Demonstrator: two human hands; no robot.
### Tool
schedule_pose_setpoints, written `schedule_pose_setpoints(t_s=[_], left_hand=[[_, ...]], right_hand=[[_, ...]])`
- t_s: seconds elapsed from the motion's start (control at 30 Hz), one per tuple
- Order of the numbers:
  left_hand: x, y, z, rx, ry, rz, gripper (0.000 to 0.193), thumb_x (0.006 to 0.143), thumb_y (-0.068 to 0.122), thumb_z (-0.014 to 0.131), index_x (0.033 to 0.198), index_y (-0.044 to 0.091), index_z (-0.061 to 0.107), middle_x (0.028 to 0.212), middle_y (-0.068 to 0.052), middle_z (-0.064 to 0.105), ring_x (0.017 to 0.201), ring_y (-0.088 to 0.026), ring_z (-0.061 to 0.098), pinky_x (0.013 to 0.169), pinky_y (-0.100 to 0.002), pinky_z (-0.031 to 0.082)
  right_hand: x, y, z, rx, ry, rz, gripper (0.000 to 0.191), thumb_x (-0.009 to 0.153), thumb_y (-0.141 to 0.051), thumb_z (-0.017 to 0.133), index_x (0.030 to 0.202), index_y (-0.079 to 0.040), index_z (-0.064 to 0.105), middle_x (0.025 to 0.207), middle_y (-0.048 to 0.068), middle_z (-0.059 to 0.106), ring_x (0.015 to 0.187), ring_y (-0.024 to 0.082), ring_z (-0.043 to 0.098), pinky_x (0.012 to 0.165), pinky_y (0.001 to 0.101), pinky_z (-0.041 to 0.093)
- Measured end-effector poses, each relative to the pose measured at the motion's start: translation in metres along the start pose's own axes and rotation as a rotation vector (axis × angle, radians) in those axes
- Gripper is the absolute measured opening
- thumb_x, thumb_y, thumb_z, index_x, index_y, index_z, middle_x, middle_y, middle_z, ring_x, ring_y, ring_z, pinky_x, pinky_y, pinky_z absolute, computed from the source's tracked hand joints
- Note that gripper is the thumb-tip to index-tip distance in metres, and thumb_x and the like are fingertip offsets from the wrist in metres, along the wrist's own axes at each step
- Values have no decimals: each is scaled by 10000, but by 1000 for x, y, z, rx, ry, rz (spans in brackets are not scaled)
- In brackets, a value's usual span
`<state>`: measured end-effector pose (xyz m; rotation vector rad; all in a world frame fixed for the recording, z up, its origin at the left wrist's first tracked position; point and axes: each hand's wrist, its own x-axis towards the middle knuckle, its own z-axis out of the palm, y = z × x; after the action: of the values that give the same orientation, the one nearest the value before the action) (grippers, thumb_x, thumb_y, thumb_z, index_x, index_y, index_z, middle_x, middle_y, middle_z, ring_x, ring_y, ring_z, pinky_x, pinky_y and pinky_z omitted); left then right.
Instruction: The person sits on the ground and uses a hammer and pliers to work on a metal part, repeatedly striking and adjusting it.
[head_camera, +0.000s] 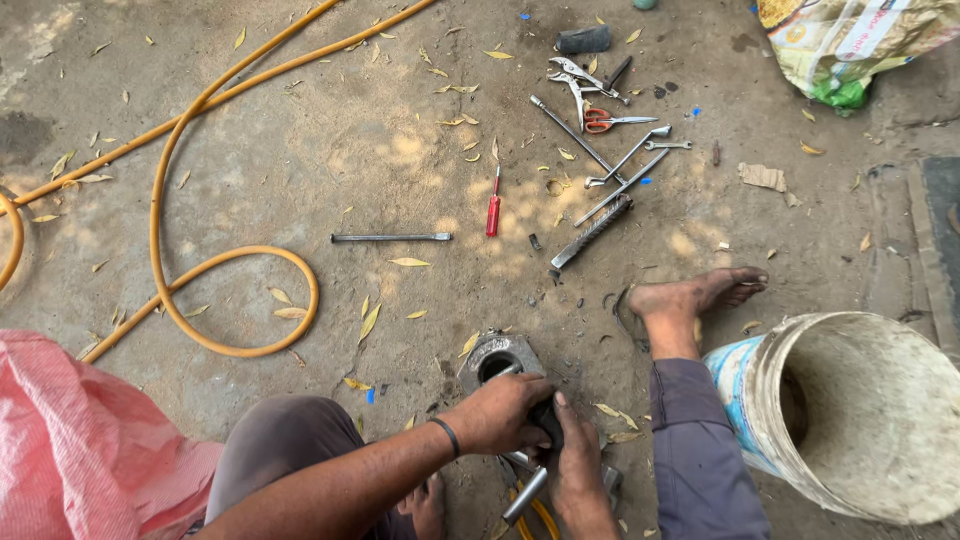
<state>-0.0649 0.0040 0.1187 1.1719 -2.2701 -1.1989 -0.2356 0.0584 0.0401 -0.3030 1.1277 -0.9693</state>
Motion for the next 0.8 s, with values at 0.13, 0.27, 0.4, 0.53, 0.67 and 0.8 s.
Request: schedule_pose_setpoints(t_s=[0.13, 0.27, 0.4, 0.53, 0.67, 0.8], left_hand=[[19, -15, 20, -15, -39, -84, 489, 718, 225, 823, 1124, 6, 659, 1031, -157, 679, 986, -363, 698, 901, -439, 574], [35, -24, 36, 31, -91, -150, 485, 750, 278, 826, 1113, -2, 669, 1053, -160, 671, 1028, -355, 682, 925, -445, 566], [48, -24, 46, 29, -154, -242, 488, 771, 292, 803, 1132, -3, 658, 1098, -155, 643, 1051, -338, 671, 940, -440, 565], [51, -22, 48, 84, -190, -244, 558, 747, 286, 838, 1178, -4, 636, 1143, -173, 639, 1094, -349, 648, 977, -444, 541], [46, -21, 44, 88, -219, -255, 606, 711, 258, 847, 1229, 33, 627, 1141, -175, 674, 1102, -345, 659, 980, -437, 535], [40, -19, 40, 57, -206, -286, 568, 754, 261, 831, 1222, 23, 617, 1084, -166, 728, 1044, -322, 720, 973, -413, 565]], right_hand=[[15, 2, -4, -2, 130, 72, 532, 962, -498, 583, 1210, -32, 645, 973, 88, 654, 790, 188, 612, 615, 346, 484], [21, -3, -3, 45, 207, 179, 613, 950, -524, 519, 1275, -10, 600, 1126, 137, 685, 995, 253, 680, 770, 402, 573], [22, -9, -7, 56, 234, 200, 651, 965, -537, 485, 1316, 6, 557, 1189, 161, 670, 1105, 274, 684, 873, 419, 589], [27, -5, -15, -19, 220, 113, 688, 952, -549, 513, 1328, 23, 577, 1241, 169, 681, 1122, 267, 672, 912, 406, 559], [30, -2, -19, -23, 226, 111, 727, 952, -600, 493, 1335, 13, 567, 1238, 179, 662, 1110, 273, 662, 923, 425, 546], [27, -6, -15, -110, 232, 130, 738, 959, -611, 472, 1333, 19, 560, 1234, 196, 652, 1106, 288, 670, 924, 448, 566]])
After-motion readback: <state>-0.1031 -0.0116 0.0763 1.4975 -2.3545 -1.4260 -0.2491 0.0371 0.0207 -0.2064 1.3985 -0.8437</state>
